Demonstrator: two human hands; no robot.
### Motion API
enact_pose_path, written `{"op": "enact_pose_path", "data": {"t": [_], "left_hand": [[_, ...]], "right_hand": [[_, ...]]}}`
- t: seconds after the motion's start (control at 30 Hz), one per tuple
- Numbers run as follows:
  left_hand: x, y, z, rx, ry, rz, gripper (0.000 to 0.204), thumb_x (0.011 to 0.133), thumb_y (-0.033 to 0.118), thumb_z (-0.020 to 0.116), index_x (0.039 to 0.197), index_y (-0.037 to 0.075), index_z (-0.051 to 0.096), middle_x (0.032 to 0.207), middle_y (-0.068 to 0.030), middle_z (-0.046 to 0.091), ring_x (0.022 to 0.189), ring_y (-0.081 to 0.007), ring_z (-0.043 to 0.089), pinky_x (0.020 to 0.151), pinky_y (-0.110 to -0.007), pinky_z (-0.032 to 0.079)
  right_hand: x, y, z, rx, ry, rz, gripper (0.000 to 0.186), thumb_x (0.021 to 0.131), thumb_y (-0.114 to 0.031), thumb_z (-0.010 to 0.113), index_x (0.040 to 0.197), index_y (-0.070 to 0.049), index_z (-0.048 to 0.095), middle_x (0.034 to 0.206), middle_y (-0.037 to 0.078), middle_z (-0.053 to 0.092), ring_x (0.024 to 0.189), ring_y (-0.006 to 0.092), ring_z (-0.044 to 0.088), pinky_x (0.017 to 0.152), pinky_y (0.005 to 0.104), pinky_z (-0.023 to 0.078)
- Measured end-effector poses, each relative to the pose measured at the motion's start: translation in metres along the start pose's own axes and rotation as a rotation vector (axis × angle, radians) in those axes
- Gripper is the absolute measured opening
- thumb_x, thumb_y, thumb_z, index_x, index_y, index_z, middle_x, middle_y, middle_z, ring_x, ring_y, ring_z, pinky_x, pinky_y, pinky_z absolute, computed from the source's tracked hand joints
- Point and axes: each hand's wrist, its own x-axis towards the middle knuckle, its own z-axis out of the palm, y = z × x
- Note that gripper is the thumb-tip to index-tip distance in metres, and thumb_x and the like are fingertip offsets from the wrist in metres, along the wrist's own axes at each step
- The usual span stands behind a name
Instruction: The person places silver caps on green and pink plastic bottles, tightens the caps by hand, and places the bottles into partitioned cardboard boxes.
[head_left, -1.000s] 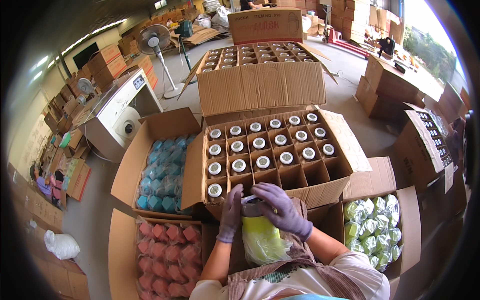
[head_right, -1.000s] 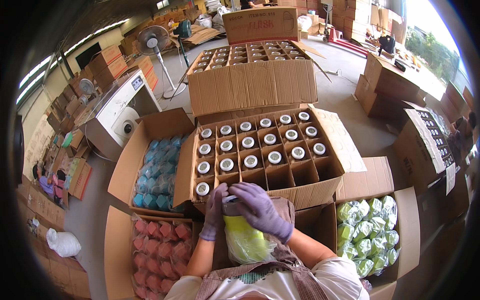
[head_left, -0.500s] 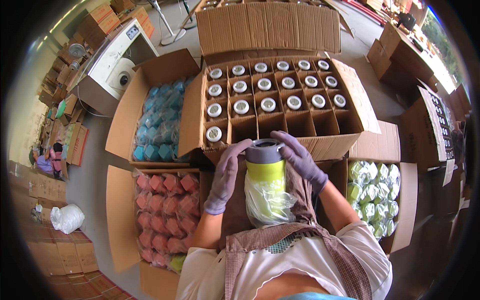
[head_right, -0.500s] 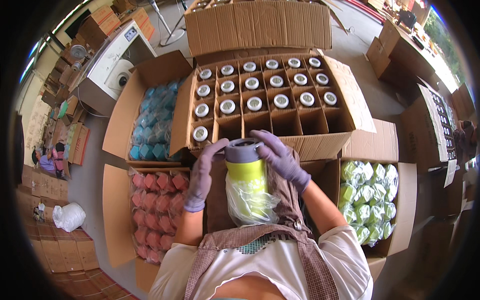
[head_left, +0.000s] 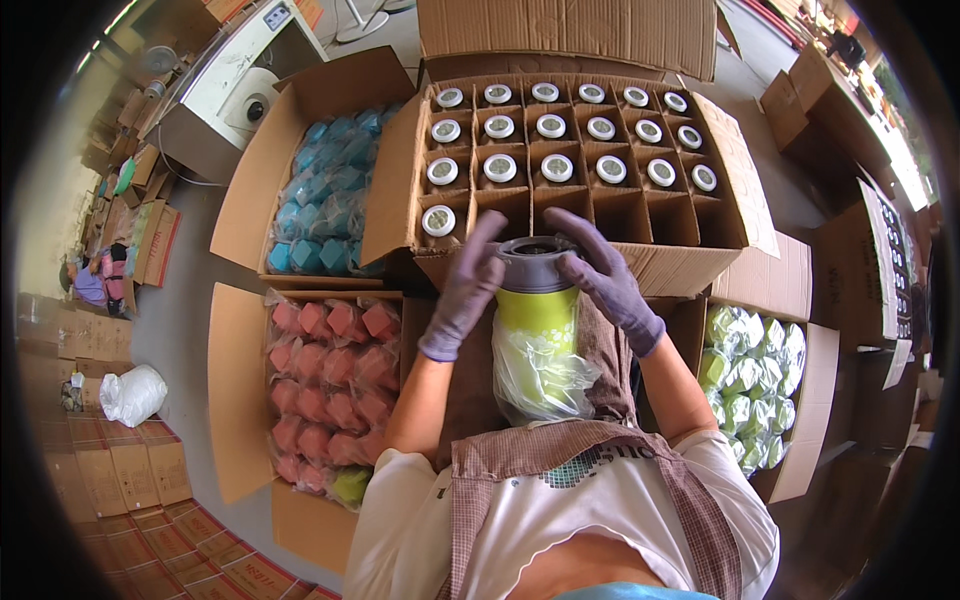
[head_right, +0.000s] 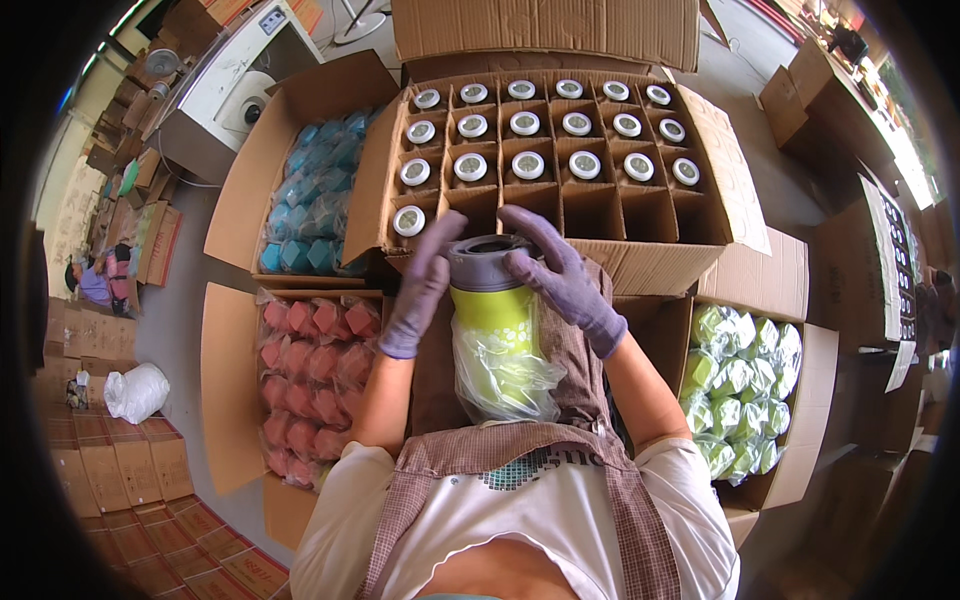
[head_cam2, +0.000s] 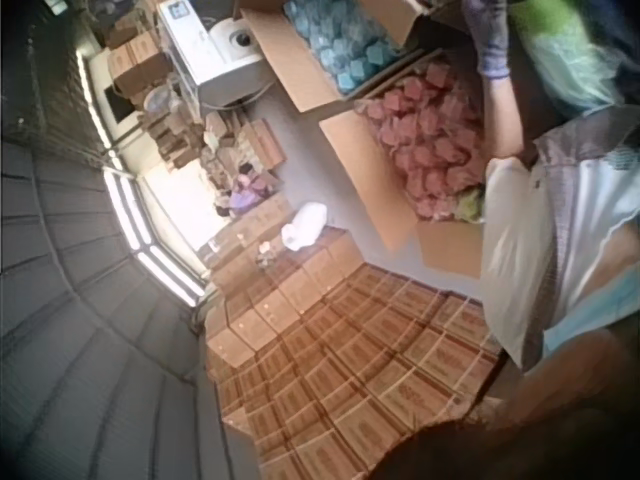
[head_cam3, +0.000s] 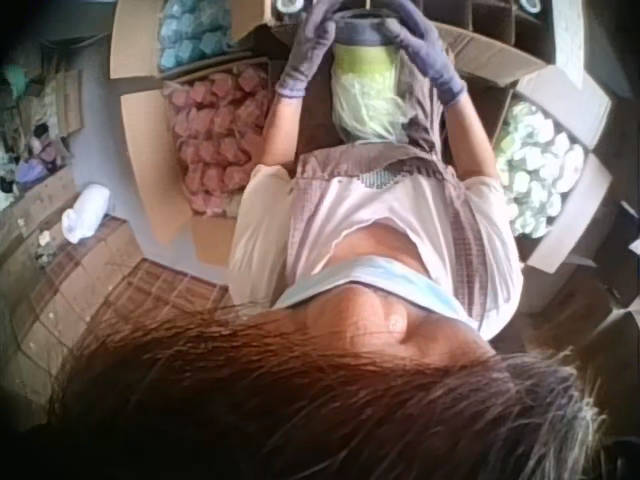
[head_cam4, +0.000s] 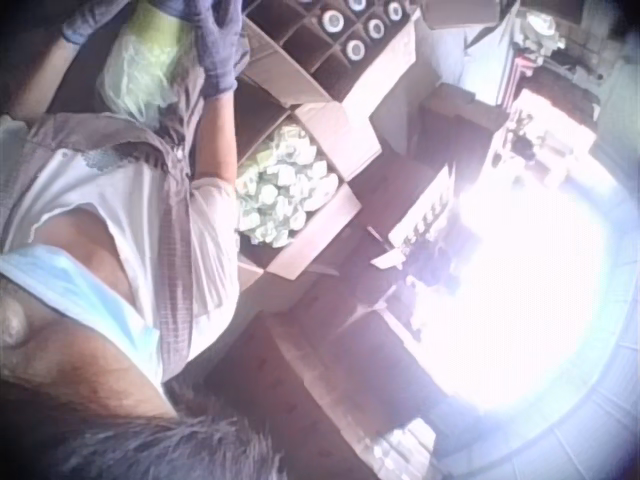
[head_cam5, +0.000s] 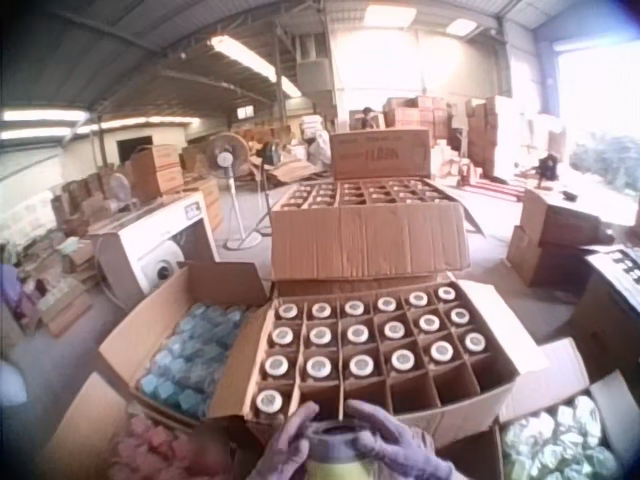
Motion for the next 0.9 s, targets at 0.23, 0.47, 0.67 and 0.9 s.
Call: {"op": "enact_pose_path", "data": {"t": [0.23, 0.47, 0.67, 0.9], "left_hand": [[-0.005, 0.001, 0.013, -0.025, 0.150, -0.136, 0.048, 0.093, 0.026, 0.077, 0.129, 0.002, 0.057, 0.111, -0.0058, 0.067, 0.104, -0.0125, 0.063, 0.093, -0.027, 0.051], [-0.061, -0.057, -0.021, -1.521, 0.240, -0.019, 0.051, 0.104, 0.029, 0.049, 0.143, -0.003, 0.048, 0.145, -0.0220, 0.051, 0.135, -0.0347, 0.049, 0.116, -0.051, 0.034], [-0.089, -0.080, -0.063, -2.009, 0.222, -0.202, 0.073, 0.097, 0.058, 0.053, 0.142, 0.000, 0.049, 0.148, -0.0309, 0.045, 0.139, -0.0531, 0.037, 0.119, -0.065, 0.023], [-0.108, -0.114, -0.072, -1.751, 0.320, -0.178, 0.069, 0.101, 0.056, 0.046, 0.142, 0.000, 0.049, 0.144, -0.0290, 0.051, 0.132, -0.0506, 0.048, 0.112, -0.065, 0.037]], "right_hand": [[0.049, 0.029, -0.006, 0.043, -0.171, 0.074, 0.064, 0.104, -0.052, 0.050, 0.139, 0.002, 0.055, 0.130, 0.011, 0.063, 0.120, 0.0182, 0.058, 0.106, 0.0324, 0.044], [0.172, 0.063, 0.057, -0.952, -0.465, -0.298, 0.041, 0.086, -0.032, 0.075, 0.121, -0.013, 0.069, 0.114, 0.012, 0.069, 0.100, 0.0322, 0.068, 0.082, 0.0444, 0.056], [0.203, 0.091, 0.110, -1.443, -0.844, -0.207, 0.048, 0.085, -0.048, 0.068, 0.122, -0.017, 0.066, 0.116, 0.018, 0.068, 0.104, 0.0365, 0.068, 0.081, 0.0487, 0.055], [0.200, 0.087, 0.118, -1.345, -0.834, -0.161, 0.045, 0.083, -0.038, 0.069, 0.119, -0.010, 0.065, 0.106, 0.021, 0.069, 0.101, 0.0391, 0.068, 0.083, 0.0501, 0.056]]}}
